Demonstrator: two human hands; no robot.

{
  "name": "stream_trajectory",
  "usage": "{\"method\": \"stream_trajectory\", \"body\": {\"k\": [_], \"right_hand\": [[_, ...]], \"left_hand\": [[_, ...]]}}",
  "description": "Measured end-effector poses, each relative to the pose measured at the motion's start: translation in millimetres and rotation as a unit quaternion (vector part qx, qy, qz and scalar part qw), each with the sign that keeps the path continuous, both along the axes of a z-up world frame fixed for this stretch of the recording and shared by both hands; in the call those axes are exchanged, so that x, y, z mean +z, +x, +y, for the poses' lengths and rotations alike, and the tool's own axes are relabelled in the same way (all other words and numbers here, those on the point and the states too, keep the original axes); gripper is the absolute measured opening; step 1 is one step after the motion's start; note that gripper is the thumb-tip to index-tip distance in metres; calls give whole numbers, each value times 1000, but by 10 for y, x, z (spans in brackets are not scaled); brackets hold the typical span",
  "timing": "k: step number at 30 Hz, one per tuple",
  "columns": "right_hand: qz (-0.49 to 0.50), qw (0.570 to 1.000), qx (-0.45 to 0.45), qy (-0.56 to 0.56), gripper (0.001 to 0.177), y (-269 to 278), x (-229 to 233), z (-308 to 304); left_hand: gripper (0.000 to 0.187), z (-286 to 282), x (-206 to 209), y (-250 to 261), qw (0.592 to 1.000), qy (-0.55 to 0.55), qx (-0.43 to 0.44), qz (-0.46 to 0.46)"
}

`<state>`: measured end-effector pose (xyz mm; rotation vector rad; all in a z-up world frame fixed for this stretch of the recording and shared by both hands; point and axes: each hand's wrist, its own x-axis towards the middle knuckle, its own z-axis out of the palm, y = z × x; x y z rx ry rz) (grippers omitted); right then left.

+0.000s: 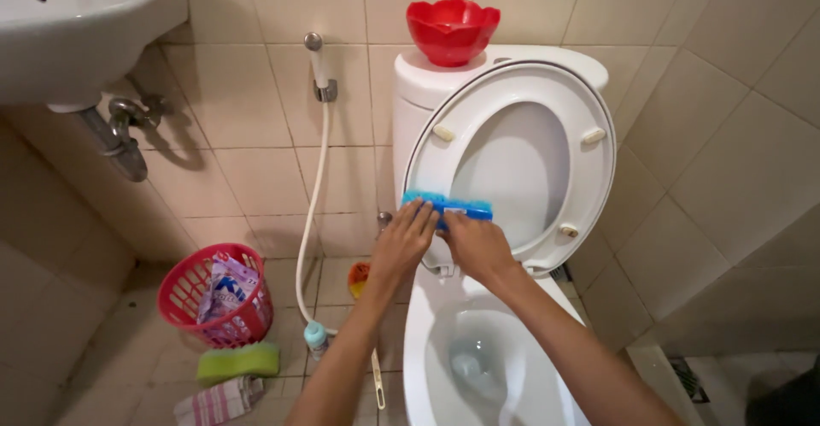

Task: Clean the toilet seat and bowl using a sponge and cleaning solution.

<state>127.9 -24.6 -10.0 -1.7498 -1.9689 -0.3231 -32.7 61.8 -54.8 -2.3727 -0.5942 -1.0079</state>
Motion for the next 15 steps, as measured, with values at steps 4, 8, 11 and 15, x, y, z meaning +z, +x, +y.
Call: {"method": "stream_trajectory", "body": {"k": [4,8,11,15], "right_hand": [[-31,999,-6,39,27,73,136,93],[-1,999,-20,32,25,68,487,79],[11,999,-14,44,25,70,661,63],[33,999,-17,37,22,77,583,48]], "left_hand": [[43,200,61,118,999,4,-13,-29],[46,197,436,182,999,-19,-32,-35],[42,175,619,217,999,-5,-27,-42],[42,113,606,216,997,-38,-38,-54]]}}
